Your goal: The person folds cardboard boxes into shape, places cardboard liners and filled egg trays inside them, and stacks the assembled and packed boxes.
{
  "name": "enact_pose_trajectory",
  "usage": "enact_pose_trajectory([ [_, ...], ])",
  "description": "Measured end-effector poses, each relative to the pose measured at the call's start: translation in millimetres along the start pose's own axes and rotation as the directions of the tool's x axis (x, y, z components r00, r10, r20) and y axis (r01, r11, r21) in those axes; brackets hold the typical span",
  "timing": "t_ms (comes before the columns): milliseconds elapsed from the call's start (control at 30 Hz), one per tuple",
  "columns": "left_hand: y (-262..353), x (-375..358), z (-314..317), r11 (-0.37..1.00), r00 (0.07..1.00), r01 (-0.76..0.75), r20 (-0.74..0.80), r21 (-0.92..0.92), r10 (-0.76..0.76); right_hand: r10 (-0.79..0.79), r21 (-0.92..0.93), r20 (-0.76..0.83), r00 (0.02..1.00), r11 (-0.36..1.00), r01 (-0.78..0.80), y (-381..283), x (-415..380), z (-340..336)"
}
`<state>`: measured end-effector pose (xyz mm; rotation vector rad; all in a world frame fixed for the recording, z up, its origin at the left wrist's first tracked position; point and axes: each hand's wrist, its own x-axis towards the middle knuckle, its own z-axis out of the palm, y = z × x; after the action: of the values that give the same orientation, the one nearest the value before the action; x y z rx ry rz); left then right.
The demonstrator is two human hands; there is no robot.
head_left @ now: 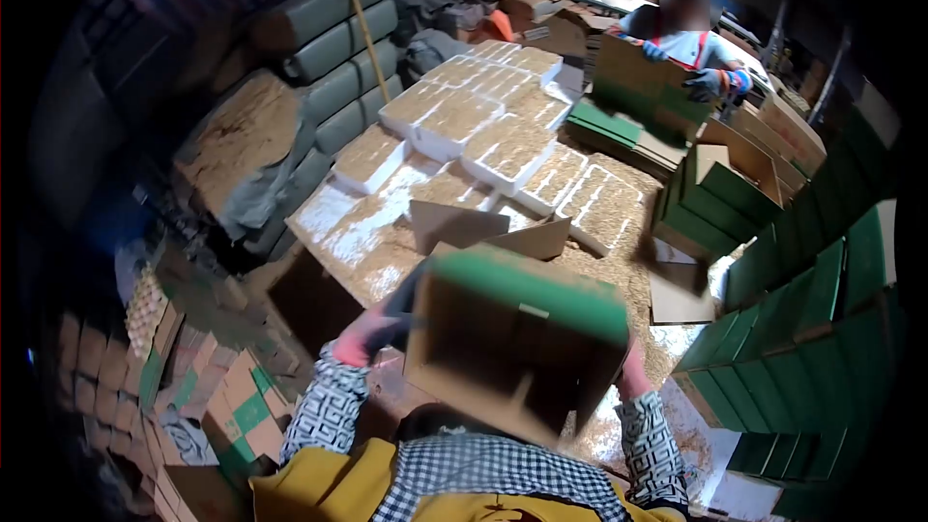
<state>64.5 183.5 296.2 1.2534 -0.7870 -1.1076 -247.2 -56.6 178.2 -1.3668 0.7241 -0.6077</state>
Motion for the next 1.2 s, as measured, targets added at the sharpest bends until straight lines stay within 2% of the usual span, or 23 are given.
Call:
enact_pose_trajectory([
  [67,-11.6,30.3,17.4,0.946,0.971,0.23,-0.12,0.227,-0.207,0.309,0.088,-0.001,0.951,0.948,-0.307,23.8,5.3,-7.6],
  [133,-77.9,57.4,10.7,0.958,0.969,0.225,-0.14,0.179,-0.202,0.259,-0.095,-0.103,0.96,0.958,-0.269,37.9,27.1,-8.7],
  [200,-133.6,75.1,-0.1,0.995,0.998,-0.007,-0.057,0.099,0.013,0.25,0.426,-0.159,0.955,0.89,-0.162,-27.2,17.1,-1.8],
  [267,-120.4,80.8,0.7,0.973,0.996,-0.013,-0.085,0.23,0.033,0.078,0.254,-0.173,0.982,0.967,-0.032,-44.9,5.5,12.9],
  [300,-171.0,95.6,-31.0,0.984,0.995,-0.029,-0.086,0.174,0.044,0.049,-0.306,-0.215,0.975,0.945,-0.115,-37.7,-0.5,23.0],
  [333,-219.1,112.0,-63.8,0.992,0.994,-0.052,-0.093,0.117,0.063,-0.003,-0.767,-0.22,0.975,0.619,-0.171,-33.3,-1.6,33.0],
  [367,-168.2,111.4,-69.2,0.984,0.985,-0.064,-0.169,-0.166,0.036,0.011,-0.815,-0.219,0.976,0.548,-0.189,-25.2,-0.4,37.0],
  [400,-111.5,117.7,-76.6,0.978,0.843,0.178,-0.495,-0.109,-0.209,0.023,-0.857,-0.22,0.975,0.472,-0.205,-17.0,0.8,40.0],
  [433,-144.9,140.2,-130.5,0.966,0.785,0.071,-0.611,0.249,0.1,0.077,-0.845,-0.275,0.958,0.456,-0.28,-21.6,-2.3,46.0],
  [467,-142.9,160.2,-168.4,0.96,0.637,0.09,-0.757,0.263,0.148,0.043,-0.919,-0.273,0.961,0.283,-0.274,-24.7,-5.5,52.0],
  [500,-158.9,186.0,-229.7,0.923,0.542,0.274,-0.836,0.27,0.083,0.007,-0.929,-0.315,0.949,0.202,-0.31,-27.4,-9.3,58.7],
  [533,-177.2,212.4,-284.5,0.925,0.46,0.166,-0.857,0.341,0.233,-0.03,-0.95,-0.278,0.96,0.155,-0.27,-26.0,-10.3,55.8],
  [600,-228.4,263.8,-406.3,0.679,0.388,0.544,-0.865,0.492,0.316,-0.024,-0.942,-0.28,0.96,0.198,-0.27,-31.8,-7.6,60.8],
  [633,-196.3,277.0,-415.0,0.568,0.337,0.767,-0.941,0.298,0.038,-0.029,-0.955,-0.272,0.962,0.127,-0.266,-29.2,-7.6,60.7],
  [667,-218.7,301.4,-452.4,0.531,0.217,0.821,-0.975,0.21,0.051,-0.032,-0.963,-0.265,0.964,0.058,-0.263,-26.1,-9.6,61.5],
  [700,-229.5,325.0,-478.3,0.686,0.104,0.725,-0.994,0.063,-0.018,-0.019,-0.952,-0.303,0.953,0.045,-0.302,-27.0,-7.3,66.9],
  [767,-223.7,354.5,-493.4,0.777,0.29,0.625,-0.947,0.076,-0.141,0.01,-0.935,-0.345,0.939,0.089,-0.344,-30.7,-1.8,74.1],
  [833,-223.9,379.7,-480.6,0.834,0.265,0.513,-0.961,0.205,0.074,0.023,-0.936,-0.343,0.939,0.078,-0.343,-40.2,5.8,83.1],
  [900,-182.6,386.6,-455.5,0.976,0.181,-0.085,-0.966,-0.2,-0.182,0.028,-0.931,-0.35,0.936,0.1,-0.351,-46.1,9.2,90.0],
  [967,-200.1,395.3,-480.9,0.88,0.261,-0.348,-0.935,-0.322,-0.239,0.046,-0.924,-0.371,0.927,0.082,-0.374,-45.9,12.5,90.7],
  [1033,-160.2,380.8,-452.0,0.853,0.268,-0.381,-0.926,-0.355,-0.266,0.07,-0.901,-0.43,0.9,0.027,-0.432,-50.7,11.2,97.0],
  [1100,-146.0,367.8,-437.5,0.823,0.305,-0.416,-0.912,-0.388,-0.275,-0.058,-0.944,-0.297,0.953,-0.134,-0.302,-62.5,17.6,110.2],
  [1200,-150.9,312.8,-426.6,0.773,0.512,-0.407,-0.822,-0.488,-0.25,-0.124,-0.968,-0.112,0.986,-0.21,-0.136,-72.7,14.2,115.4],
])
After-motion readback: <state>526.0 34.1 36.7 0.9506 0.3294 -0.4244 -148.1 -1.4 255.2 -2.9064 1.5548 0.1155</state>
